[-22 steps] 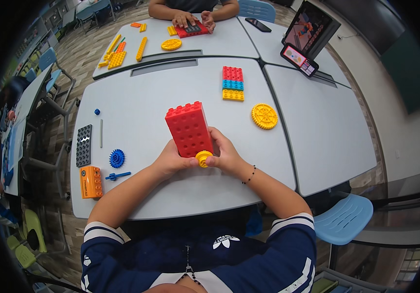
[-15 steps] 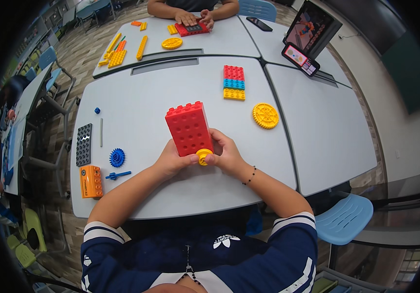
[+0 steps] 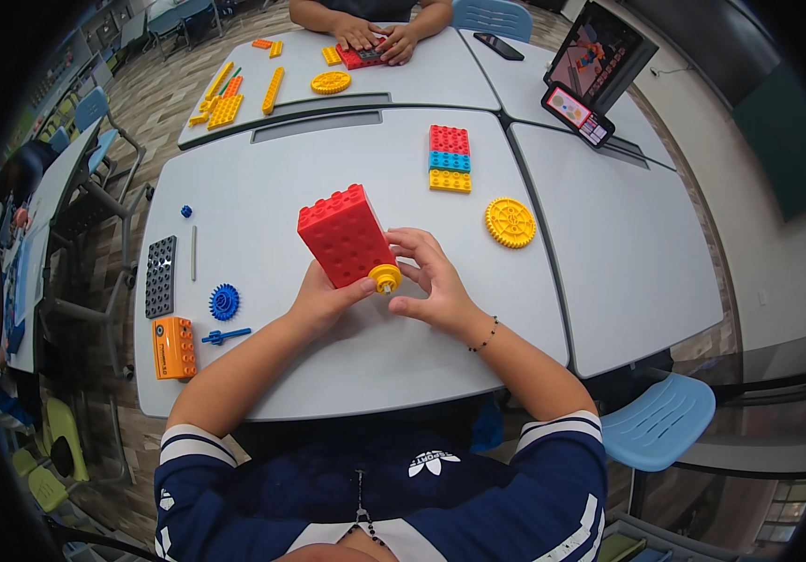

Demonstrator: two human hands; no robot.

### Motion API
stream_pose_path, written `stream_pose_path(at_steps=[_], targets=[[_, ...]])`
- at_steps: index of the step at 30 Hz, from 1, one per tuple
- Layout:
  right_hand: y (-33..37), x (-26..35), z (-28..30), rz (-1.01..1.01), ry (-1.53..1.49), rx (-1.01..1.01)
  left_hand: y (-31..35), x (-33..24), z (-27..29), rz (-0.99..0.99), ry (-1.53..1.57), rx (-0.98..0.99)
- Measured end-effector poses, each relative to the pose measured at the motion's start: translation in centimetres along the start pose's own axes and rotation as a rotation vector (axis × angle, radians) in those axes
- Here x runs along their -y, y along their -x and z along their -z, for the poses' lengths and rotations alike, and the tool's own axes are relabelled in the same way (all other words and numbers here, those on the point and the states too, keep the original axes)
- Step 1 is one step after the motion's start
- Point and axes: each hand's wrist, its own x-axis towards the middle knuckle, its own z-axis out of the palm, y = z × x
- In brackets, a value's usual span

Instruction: The person assembles a toy structure using colorful plastic blocks, gears, and rods. They connect a red block with a yellow gear, attach a gray base plate, and integrate an orange motor-like piece with a blue gear, building a small mechanical model on the table.

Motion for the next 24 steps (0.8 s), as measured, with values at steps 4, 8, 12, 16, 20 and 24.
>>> stream_pose_path(at_steps=[4,8,12,16,20,24], targets=[[0.2,0.7,0.3,-0.017,0.132,0.019,0.0,0.1,0.2,-0.071,-0.103,-0.015],[0.1,0.9,0.7,0.046,0.138,0.073,0.0,0.0,0.3,-0.130,-0.236,0.005],[0.1,0.8,0.8,0.115,0.139,0.107,0.2,-0.3,0.3,-0.169,-0.322,0.035],[0.1,1.1,1.4,0.108,0.257,0.116,0.0,-0.3,0.4,-0.274,-0.598,0.062],[-0.5,2.5,5.8,0.170,0.679,0.087,-0.3,0.4,0.3,-0.400,-0.587,0.058],[0.3,3.1,11.2,-0.117,1.335,-0.309,-0.3,0.7,0.4,-0.549,-0.631,0.141]])
